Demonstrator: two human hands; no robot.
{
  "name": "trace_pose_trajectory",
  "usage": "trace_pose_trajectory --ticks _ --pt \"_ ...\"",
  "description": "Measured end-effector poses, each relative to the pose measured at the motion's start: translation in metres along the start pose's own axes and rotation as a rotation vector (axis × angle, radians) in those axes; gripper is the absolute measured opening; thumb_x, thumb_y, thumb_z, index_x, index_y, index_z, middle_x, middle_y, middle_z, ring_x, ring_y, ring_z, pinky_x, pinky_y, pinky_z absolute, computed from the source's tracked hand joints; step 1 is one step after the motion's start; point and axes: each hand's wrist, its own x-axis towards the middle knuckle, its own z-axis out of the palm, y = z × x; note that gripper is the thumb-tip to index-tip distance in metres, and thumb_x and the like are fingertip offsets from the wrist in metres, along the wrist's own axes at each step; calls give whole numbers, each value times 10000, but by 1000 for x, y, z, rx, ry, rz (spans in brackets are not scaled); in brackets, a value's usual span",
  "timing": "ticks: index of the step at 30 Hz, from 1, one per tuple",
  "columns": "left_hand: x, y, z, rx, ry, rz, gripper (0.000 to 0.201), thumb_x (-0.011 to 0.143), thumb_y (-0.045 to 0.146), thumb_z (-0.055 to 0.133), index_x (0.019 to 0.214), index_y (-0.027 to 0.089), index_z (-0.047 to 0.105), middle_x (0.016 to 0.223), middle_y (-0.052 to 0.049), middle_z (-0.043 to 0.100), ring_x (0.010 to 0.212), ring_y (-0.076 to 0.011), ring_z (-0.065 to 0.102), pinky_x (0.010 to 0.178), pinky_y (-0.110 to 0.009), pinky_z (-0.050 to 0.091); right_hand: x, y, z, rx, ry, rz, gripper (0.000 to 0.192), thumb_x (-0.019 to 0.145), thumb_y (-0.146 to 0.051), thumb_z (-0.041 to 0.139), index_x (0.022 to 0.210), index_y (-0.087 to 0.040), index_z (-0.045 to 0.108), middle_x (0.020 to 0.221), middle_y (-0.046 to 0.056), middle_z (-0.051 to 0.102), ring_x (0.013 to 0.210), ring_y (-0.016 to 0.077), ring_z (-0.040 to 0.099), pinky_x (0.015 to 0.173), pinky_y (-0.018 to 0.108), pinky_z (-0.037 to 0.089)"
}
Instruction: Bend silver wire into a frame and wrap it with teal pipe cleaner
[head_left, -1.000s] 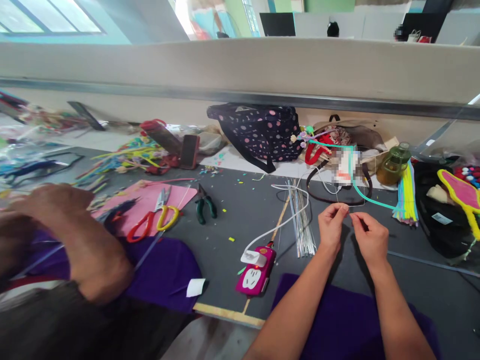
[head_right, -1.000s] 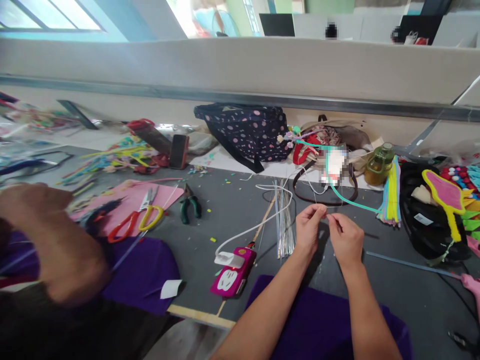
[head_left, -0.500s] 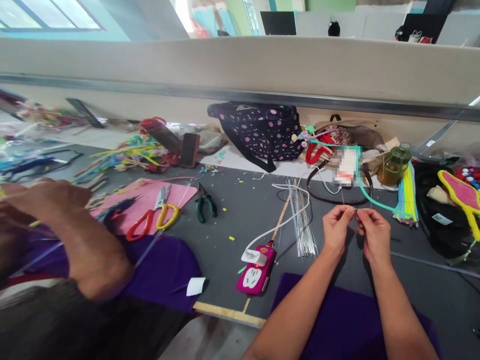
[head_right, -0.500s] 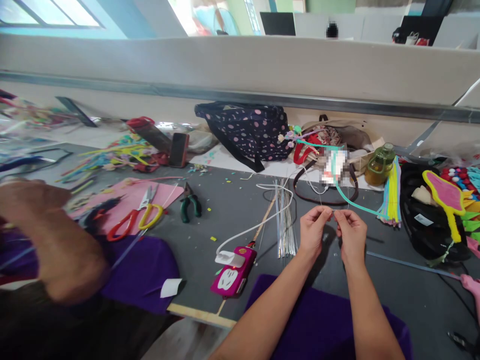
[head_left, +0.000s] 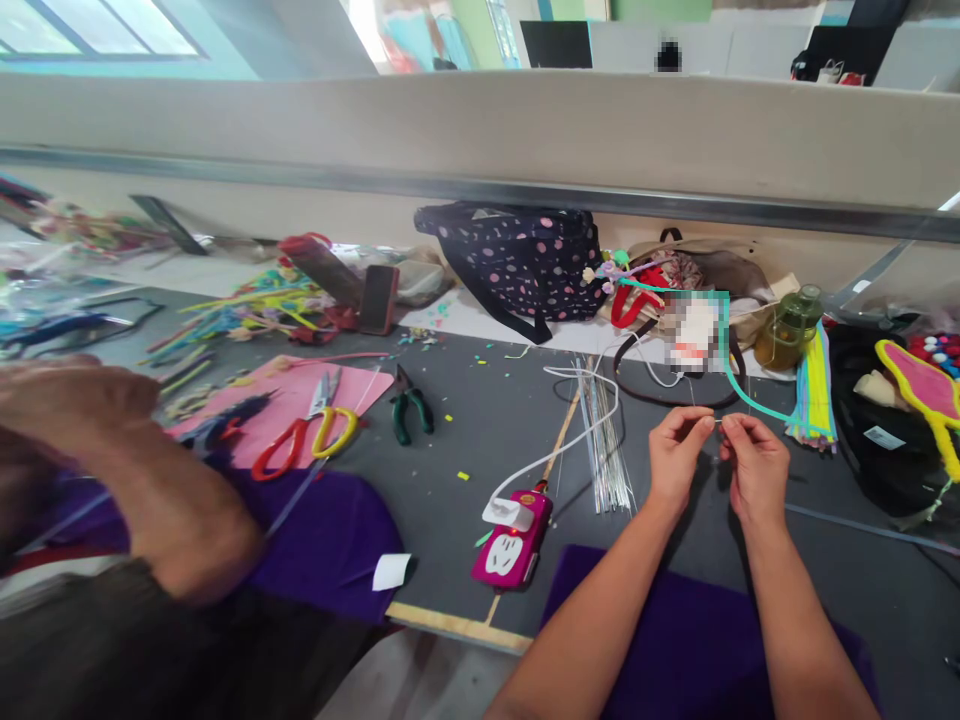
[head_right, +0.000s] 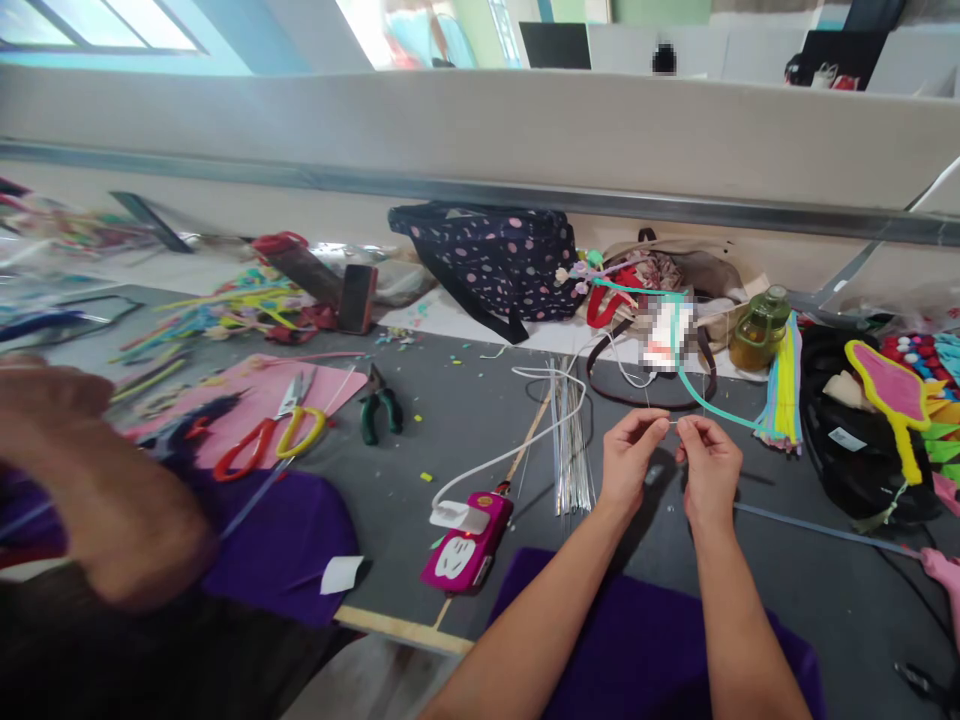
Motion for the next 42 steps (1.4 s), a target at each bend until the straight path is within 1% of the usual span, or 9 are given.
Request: trace_pose_trajectory --ticks 4,7,11,13,19,23,27,34,42 --pt "5 9 -5 -39 24 17 266 719 348 787 913 171 744 896 -68 725 828 -159 656 803 -282 497 2 2 -2 -44 -8 -31 248 654 -371 807 751 -166 705 674 -1 639 501 83 485 442 219 383" --pt "10 17 -10 -39 35 43 297 748 368 765 960 162 736 887 -79 732 793 -153 661 813 -294 504 3 2 -4 -81 -21 -35 240 660 -369 802 748 -166 710 666 -2 637 494 83 487 436 217 378" --pt "16 22 -16 -52 40 65 334 734 370 775 993 164 730 873 -73 727 762 -151 658 783 -295 515 4 4 -5 -116 -36 -32 239 653 -364 806 741 -160 718 652 -3 636 492 84 491 441 216 378" --pt "18 23 -18 -43 35 55 333 703 348 798 976 168 736 856 -61 723 740 -143 646 752 -282 513 4 5 -5 -138 -38 -36 253 655 -376 804 745 -154 718 645 -2 638 493 87 495 444 219 384" --pt "19 21 -18 -4 40 4 245 642 335 825 783 152 745 746 -37 697 626 -115 590 617 -242 483 3 7 -5 -127 -25 -18 287 660 -401 809 772 -154 715 661 -1 649 493 88 517 442 217 416" --pt "20 19 -17 -43 78 -17 255 625 328 833 784 149 744 726 -31 690 603 -112 594 613 -249 493 2 5 -5 -107 -25 18 314 654 -416 814 795 -153 715 680 17 674 530 105 563 452 222 479" --pt "19 18 -16 -41 82 -25 254 627 325 833 790 150 748 703 -24 686 608 -113 600 617 -247 493 0 3 -4 -82 -29 56 317 661 -413 814 813 -152 716 725 37 715 573 121 618 474 226 519" --pt "19 17 -16 -45 85 -31 266 631 327 832 805 145 748 682 -22 679 604 -113 606 619 -244 500 -1 1 -2 -63 -61 67 315 673 -404 806 820 -146 699 766 63 744 589 142 662 478 234 531" --pt "19 16 -15 -56 93 -36 272 628 332 836 807 146 749 668 -21 673 594 -105 600 615 -234 507 -1 0 -2 -56 -71 55 282 679 -352 807 822 -153 665 757 52 735 602 143 668 490 230 541"
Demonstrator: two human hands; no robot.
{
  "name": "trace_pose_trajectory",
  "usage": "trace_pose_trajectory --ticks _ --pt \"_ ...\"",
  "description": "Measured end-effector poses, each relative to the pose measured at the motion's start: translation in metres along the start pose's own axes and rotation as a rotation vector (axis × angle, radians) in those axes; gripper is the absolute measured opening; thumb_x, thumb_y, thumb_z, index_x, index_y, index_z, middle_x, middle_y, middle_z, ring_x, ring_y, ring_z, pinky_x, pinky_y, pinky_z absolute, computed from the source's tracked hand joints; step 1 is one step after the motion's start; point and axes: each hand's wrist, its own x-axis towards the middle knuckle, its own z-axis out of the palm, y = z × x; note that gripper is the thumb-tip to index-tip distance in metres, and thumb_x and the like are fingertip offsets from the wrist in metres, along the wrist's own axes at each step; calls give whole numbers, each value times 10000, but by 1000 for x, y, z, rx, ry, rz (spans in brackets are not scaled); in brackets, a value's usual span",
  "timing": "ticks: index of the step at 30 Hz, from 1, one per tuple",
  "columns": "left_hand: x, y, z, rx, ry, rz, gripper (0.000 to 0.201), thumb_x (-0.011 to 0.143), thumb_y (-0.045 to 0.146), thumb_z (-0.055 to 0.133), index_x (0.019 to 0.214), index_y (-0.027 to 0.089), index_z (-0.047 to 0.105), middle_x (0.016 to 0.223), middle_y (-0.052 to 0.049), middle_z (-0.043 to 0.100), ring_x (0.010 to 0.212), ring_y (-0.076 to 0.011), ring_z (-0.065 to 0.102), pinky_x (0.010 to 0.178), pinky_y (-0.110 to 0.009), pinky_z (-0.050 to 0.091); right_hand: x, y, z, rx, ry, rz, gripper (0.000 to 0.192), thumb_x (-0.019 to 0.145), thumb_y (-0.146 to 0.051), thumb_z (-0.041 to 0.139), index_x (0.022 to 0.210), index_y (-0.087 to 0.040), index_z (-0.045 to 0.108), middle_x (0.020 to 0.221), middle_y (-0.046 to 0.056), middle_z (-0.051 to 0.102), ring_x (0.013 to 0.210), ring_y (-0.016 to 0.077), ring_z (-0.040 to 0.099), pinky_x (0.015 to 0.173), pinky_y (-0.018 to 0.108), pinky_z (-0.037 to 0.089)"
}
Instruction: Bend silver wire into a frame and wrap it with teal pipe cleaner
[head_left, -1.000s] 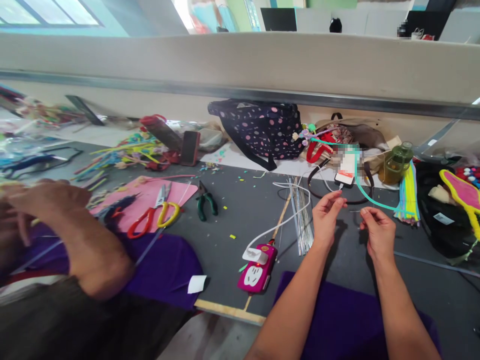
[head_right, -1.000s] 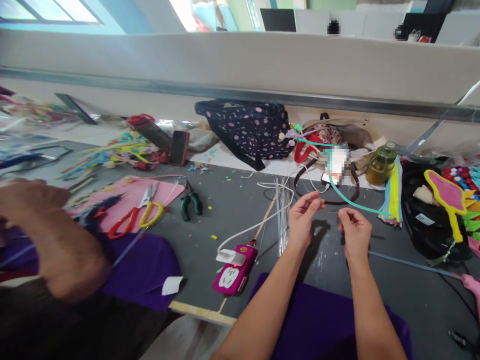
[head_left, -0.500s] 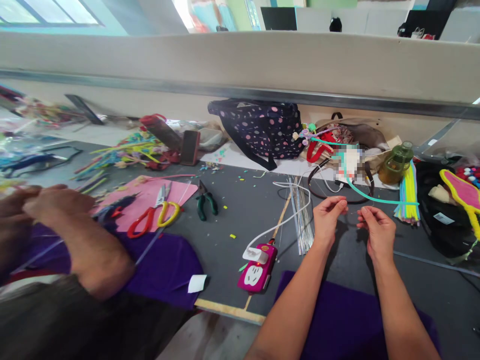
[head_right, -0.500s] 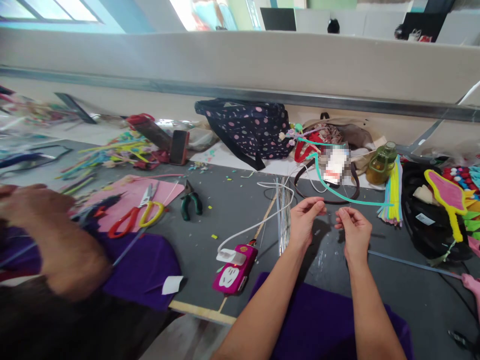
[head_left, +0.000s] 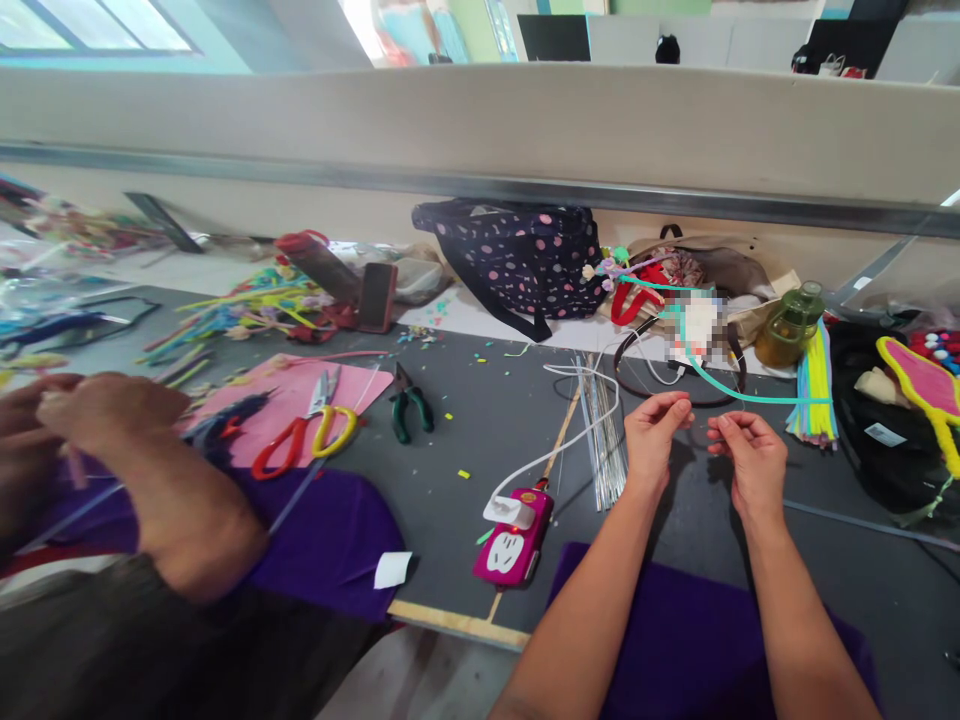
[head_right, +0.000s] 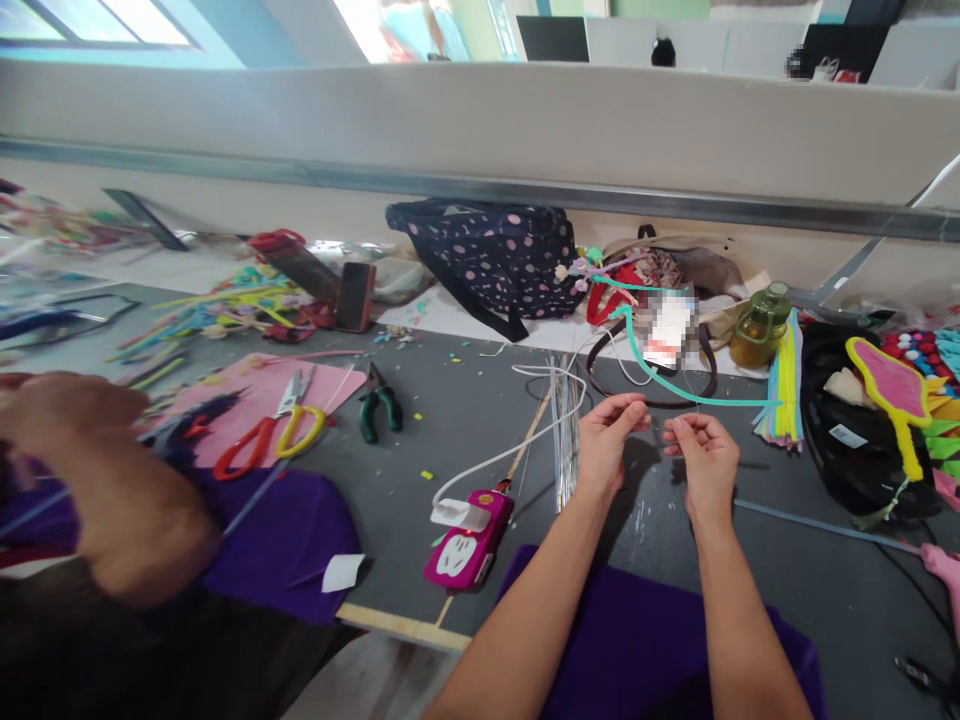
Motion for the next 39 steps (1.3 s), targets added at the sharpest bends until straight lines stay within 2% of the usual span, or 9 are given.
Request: trace_pose_trajectory --ticks 15,25,31,39 --pt "-2 -1 1 5 -15 -8 288 632 341 834 824 144 747 696 -25 675 611 -108 601 626 -236 503 0 0 1 -16 24 -26 275 676 -345 799 801 -160 639 737 34 722 602 131 650 509 230 537" --pt "-4 -6 2 70 -122 -62 279 629 343 838 802 147 743 729 -33 689 618 -108 591 625 -239 495 1 -1 1 -19 37 -45 273 672 -352 797 795 -168 637 741 34 716 601 135 642 502 235 531" --pt "-8 -9 5 74 -253 -141 277 628 329 844 796 137 739 728 -52 707 652 -131 634 658 -253 510 1 0 -1 -13 34 -77 252 684 -335 798 791 -163 648 678 -6 665 541 107 601 491 220 511" --pt "-9 -9 5 142 -237 -77 246 642 316 827 786 137 739 701 -48 701 630 -125 607 618 -237 477 1 1 0 -29 52 -94 255 679 -351 801 791 -166 666 696 1 660 576 110 577 495 219 487"
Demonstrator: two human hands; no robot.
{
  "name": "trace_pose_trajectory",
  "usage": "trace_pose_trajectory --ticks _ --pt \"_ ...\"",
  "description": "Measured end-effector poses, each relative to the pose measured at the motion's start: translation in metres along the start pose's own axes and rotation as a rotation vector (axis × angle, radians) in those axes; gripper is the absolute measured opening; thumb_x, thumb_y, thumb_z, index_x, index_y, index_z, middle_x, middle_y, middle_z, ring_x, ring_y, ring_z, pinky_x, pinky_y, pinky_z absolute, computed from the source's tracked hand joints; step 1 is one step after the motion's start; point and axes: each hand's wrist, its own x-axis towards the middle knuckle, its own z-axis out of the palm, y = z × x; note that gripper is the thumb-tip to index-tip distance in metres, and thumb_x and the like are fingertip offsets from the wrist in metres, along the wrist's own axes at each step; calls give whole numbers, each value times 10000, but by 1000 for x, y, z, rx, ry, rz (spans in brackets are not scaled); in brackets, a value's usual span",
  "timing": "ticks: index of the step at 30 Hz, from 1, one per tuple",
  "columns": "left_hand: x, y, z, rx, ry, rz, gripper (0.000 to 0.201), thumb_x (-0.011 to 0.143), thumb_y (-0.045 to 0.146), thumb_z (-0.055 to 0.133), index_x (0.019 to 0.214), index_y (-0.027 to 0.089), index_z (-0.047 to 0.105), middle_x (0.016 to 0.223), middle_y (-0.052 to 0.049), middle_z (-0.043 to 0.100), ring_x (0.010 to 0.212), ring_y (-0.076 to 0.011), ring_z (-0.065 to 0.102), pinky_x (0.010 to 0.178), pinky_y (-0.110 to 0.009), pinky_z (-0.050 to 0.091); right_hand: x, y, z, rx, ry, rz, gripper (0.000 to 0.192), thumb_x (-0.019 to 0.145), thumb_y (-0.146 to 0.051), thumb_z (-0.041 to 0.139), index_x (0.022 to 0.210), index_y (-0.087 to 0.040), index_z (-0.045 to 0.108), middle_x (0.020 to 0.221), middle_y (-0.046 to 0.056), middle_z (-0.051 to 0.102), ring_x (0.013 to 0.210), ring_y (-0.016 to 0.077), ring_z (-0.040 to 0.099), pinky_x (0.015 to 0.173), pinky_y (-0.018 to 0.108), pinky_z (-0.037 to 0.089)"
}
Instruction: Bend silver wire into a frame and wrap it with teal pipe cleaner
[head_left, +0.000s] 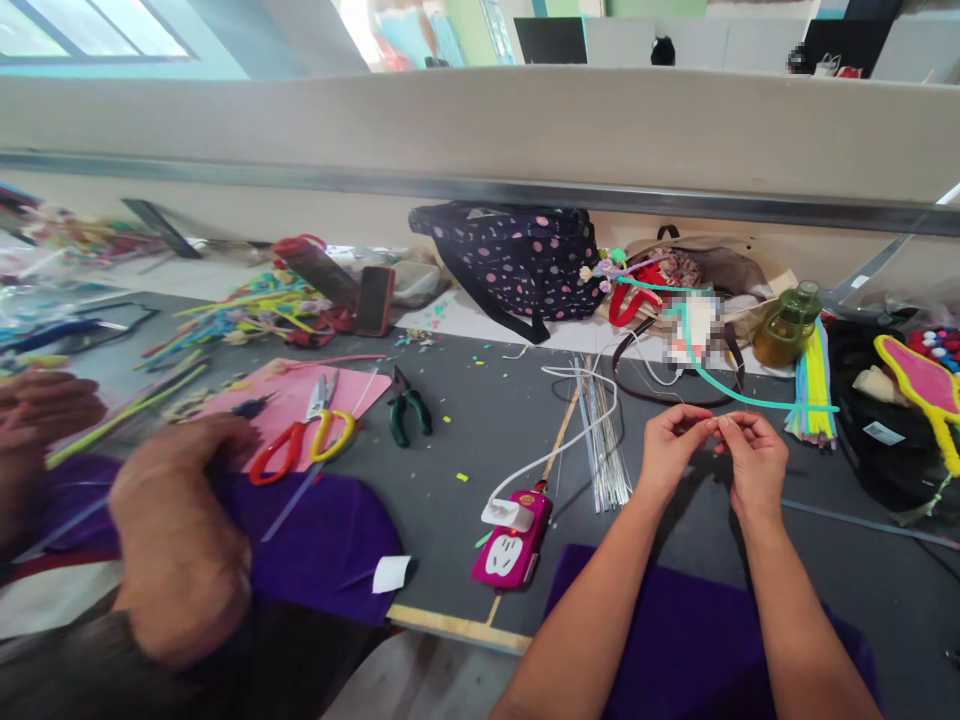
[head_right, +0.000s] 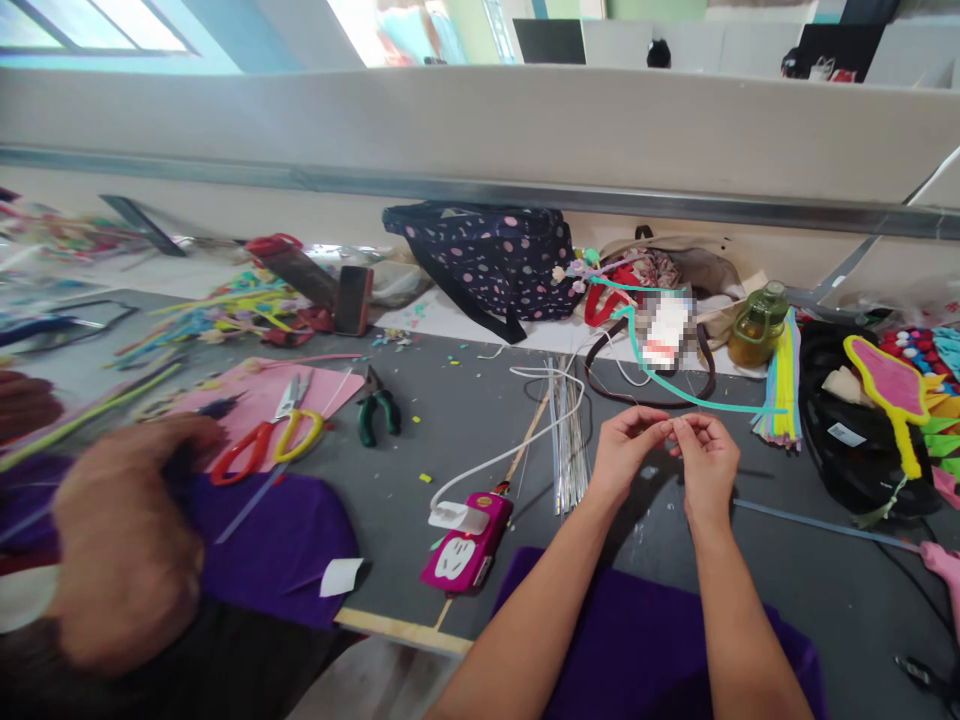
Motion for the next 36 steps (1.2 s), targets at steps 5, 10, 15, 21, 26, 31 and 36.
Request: trace_pose_trajectory --ticks 5,10,15,21,26,31,36 --pt "0 1 -2 80 8 22 254 657 352 811 747 130 726 705 -44 690 605 -110 564 589 -229 451 0 1 0 -27 40 -5 274 653 -374 811 770 -162 683 732 6 653 594 109 551 490 222 463" --pt "0 -1 -5 130 1 15 281 667 386 799 753 129 726 707 -40 682 606 -113 554 581 -232 447 -1 1 0 -19 30 13 257 656 -361 812 771 -165 693 747 8 666 634 119 565 502 218 452" --pt "0 1 -6 124 -8 11 252 680 366 787 739 131 719 707 -40 676 597 -110 549 578 -232 447 -2 0 0 -22 21 23 253 661 -360 811 777 -165 700 732 16 674 629 123 572 509 223 460" --pt "0 2 -7 134 -10 3 209 704 332 758 725 130 707 681 -31 650 583 -101 532 559 -219 434 -3 0 1 -27 -6 24 257 662 -360 809 781 -164 694 731 14 664 617 121 567 500 224 462" --pt "1 2 -8 152 -1 0 201 700 324 751 722 130 704 685 -32 648 586 -99 518 550 -215 420 -2 2 0 -70 -31 -20 249 688 -371 791 782 -167 682 753 16 652 619 121 569 500 228 481" --pt "2 2 -8 160 7 -9 206 681 327 754 703 130 699 661 -29 639 564 -93 502 535 -213 403 -2 4 -1 -101 -52 -29 244 712 -382 776 795 -176 676 749 6 650 603 119 555 504 238 491" --pt "2 2 -8 181 5 -28 192 683 315 741 698 130 694 653 -24 628 563 -91 493 528 -209 390 -1 4 -2 -95 -73 -1 243 718 -384 774 796 -175 677 752 3 651 575 111 541 503 240 485"
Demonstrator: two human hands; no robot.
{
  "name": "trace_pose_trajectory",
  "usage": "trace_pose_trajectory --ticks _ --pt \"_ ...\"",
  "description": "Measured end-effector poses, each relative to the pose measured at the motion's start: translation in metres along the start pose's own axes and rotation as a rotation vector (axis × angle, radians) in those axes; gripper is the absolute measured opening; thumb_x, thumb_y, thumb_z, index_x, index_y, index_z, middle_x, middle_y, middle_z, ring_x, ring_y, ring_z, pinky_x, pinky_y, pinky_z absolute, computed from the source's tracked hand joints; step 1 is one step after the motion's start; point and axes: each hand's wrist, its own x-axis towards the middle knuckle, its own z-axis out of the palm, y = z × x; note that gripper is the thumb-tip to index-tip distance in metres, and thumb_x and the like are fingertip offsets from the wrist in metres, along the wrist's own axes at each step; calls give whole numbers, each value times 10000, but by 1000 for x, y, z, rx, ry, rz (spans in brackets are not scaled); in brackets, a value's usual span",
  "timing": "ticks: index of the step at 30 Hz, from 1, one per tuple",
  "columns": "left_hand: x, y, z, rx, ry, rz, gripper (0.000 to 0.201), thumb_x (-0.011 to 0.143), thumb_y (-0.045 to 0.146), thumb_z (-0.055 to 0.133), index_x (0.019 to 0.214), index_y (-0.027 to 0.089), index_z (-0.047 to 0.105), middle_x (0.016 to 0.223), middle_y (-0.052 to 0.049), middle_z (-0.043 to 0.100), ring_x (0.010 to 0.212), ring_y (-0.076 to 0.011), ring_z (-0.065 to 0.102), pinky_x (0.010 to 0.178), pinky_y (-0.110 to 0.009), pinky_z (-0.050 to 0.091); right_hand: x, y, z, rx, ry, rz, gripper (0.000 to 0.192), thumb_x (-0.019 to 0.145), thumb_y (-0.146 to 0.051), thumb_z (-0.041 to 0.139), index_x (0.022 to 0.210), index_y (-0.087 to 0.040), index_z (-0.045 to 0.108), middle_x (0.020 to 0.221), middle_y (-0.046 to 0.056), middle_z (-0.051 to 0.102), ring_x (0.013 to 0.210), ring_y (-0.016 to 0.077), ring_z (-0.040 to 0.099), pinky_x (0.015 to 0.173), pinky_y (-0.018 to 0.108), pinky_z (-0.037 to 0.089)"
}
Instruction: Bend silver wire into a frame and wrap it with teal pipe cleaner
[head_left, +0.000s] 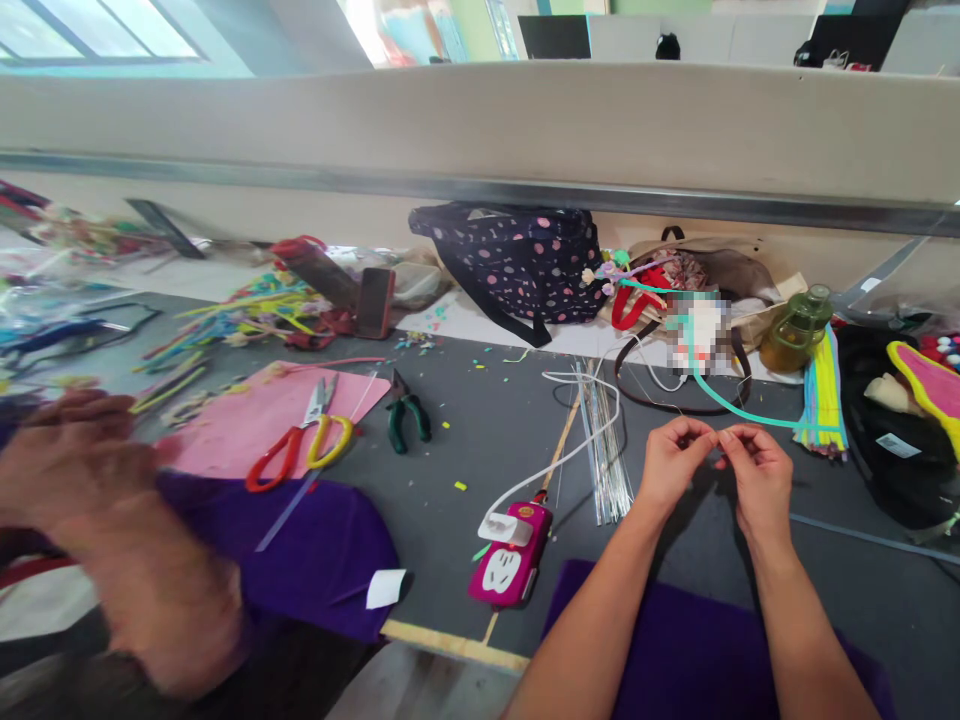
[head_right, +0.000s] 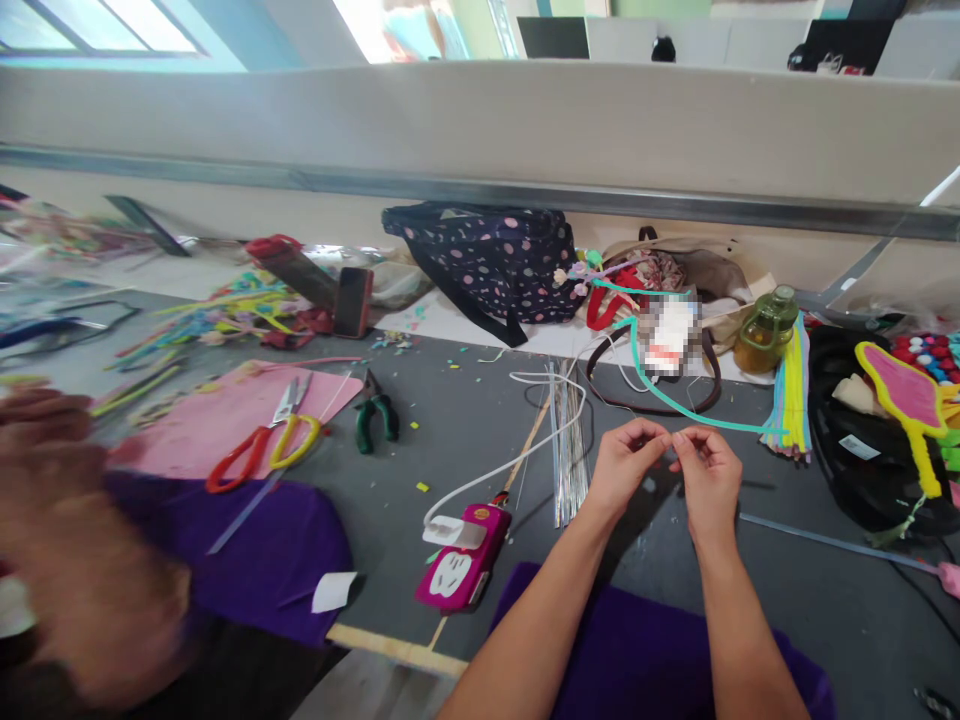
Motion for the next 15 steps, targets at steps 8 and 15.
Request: trace_pose_trajectory --ticks 8,15 --pt "-1 1 2 -5 -9 -3 191 694 317 733 702 131 690 677 -34 656 585 -96 512 543 -210 389 2 -1 -1 47 -11 95 268 676 -393 793 776 -179 669 742 3 641 597 118 544 496 234 476" --pt "-2 0 4 -16 -11 16 223 675 346 761 718 138 693 678 -33 665 570 -95 516 544 -215 380 3 -4 -1 56 2 80 264 676 -388 790 772 -175 668 748 6 637 627 121 547 491 220 460"
